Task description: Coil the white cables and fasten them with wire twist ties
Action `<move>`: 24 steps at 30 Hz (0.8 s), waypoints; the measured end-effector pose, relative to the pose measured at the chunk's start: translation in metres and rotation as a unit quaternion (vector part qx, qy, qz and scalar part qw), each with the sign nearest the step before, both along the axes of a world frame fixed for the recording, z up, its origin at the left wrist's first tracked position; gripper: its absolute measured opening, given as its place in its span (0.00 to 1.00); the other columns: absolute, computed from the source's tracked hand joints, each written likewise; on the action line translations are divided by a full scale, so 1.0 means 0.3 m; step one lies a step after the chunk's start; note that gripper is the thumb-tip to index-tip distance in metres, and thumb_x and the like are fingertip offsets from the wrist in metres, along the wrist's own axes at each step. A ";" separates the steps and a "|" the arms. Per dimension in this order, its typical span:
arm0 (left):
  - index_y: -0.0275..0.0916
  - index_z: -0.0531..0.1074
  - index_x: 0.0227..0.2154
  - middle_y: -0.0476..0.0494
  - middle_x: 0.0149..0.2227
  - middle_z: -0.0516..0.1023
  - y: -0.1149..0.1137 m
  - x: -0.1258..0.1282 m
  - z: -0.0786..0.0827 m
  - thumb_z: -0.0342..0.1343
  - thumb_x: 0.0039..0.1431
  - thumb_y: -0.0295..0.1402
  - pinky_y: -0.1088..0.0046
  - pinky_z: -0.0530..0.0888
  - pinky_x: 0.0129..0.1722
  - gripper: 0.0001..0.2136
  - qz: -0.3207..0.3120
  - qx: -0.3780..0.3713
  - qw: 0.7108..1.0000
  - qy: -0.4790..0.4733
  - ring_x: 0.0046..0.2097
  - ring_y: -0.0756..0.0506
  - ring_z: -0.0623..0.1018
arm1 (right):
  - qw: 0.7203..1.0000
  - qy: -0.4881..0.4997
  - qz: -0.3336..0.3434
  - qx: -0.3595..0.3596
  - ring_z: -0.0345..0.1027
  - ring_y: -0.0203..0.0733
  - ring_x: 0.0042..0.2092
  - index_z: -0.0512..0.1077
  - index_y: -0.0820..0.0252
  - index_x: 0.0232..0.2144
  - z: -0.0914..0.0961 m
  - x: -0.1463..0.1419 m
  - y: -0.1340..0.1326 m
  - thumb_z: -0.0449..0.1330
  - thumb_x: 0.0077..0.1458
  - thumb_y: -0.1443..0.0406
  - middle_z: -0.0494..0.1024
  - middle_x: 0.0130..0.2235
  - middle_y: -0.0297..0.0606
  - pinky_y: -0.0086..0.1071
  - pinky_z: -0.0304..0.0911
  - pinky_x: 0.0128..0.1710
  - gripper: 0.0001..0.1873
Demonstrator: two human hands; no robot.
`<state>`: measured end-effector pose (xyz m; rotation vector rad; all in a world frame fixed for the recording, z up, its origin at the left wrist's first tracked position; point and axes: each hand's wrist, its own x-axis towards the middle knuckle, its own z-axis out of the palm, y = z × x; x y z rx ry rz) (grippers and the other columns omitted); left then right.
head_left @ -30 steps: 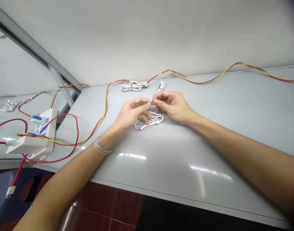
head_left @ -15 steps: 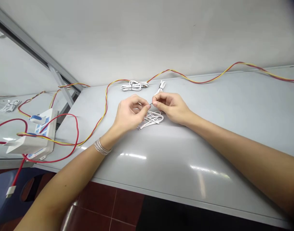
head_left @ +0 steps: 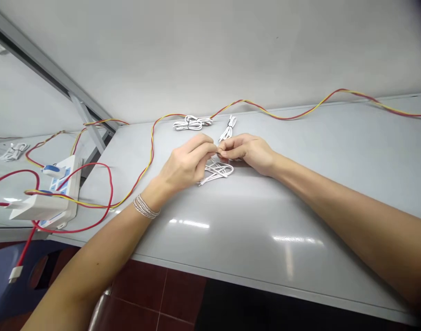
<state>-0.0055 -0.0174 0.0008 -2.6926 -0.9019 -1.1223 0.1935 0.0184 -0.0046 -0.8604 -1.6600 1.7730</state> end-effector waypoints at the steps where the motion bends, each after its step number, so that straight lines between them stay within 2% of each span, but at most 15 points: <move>1: 0.40 0.72 0.37 0.43 0.37 0.76 0.001 -0.001 -0.001 0.50 0.64 0.24 0.68 0.75 0.41 0.07 0.003 -0.002 1.000 -0.001 0.39 0.47 0.76 | 1.000 -0.002 0.004 0.000 0.49 0.32 0.25 0.67 0.63 0.20 0.001 0.000 0.000 0.61 0.45 0.68 0.62 0.22 0.33 0.33 0.40 0.27 0.07; 6: 0.38 0.72 0.34 0.44 0.36 0.75 0.010 -0.006 -0.002 0.50 0.64 0.24 0.73 0.77 0.37 0.07 0.029 -0.005 0.998 -0.051 0.38 0.49 0.76 | 0.999 0.040 -0.032 0.011 0.55 0.33 0.26 0.70 0.63 0.21 -0.013 -0.002 0.000 0.64 0.50 0.63 0.68 0.24 0.35 0.32 0.46 0.27 0.11; 9: 0.37 0.72 0.34 0.44 0.36 0.74 0.014 -0.010 -0.002 0.52 0.63 0.26 0.75 0.78 0.33 0.05 0.053 -0.037 0.993 -0.102 0.37 0.50 0.75 | 0.994 0.087 -0.067 0.023 0.62 0.33 0.29 0.74 0.63 0.28 -0.030 -0.001 0.003 0.67 0.51 0.58 0.75 0.31 0.38 0.30 0.53 0.28 0.13; 12: 0.37 0.72 0.34 0.44 0.36 0.74 0.014 -0.011 -0.004 0.53 0.63 0.27 0.74 0.79 0.32 0.04 0.059 -0.063 0.989 -0.123 0.36 0.49 0.75 | 0.988 0.119 -0.099 0.026 0.66 0.33 0.30 0.75 0.62 0.34 -0.043 -0.003 0.004 0.70 0.48 0.57 0.76 0.35 0.37 0.30 0.58 0.28 0.16; 18: 0.37 0.72 0.34 0.45 0.36 0.73 0.008 -0.002 -0.009 0.54 0.63 0.28 0.76 0.79 0.32 0.03 0.050 -0.101 0.981 -0.156 0.35 0.51 0.75 | 0.977 0.136 -0.149 0.073 0.66 0.33 0.28 0.73 0.61 0.31 -0.056 -0.017 -0.004 0.75 0.40 0.59 0.73 0.30 0.33 0.30 0.62 0.28 0.19; 24: 0.36 0.73 0.32 0.45 0.35 0.71 -0.006 0.020 -0.012 0.59 0.61 0.32 0.75 0.80 0.31 0.05 0.039 -0.200 0.952 -0.227 0.32 0.51 0.75 | 0.957 0.131 -0.202 0.164 0.65 0.33 0.27 0.73 0.60 0.28 -0.067 -0.032 -0.007 0.72 0.46 0.60 0.74 0.29 0.33 0.30 0.64 0.26 0.13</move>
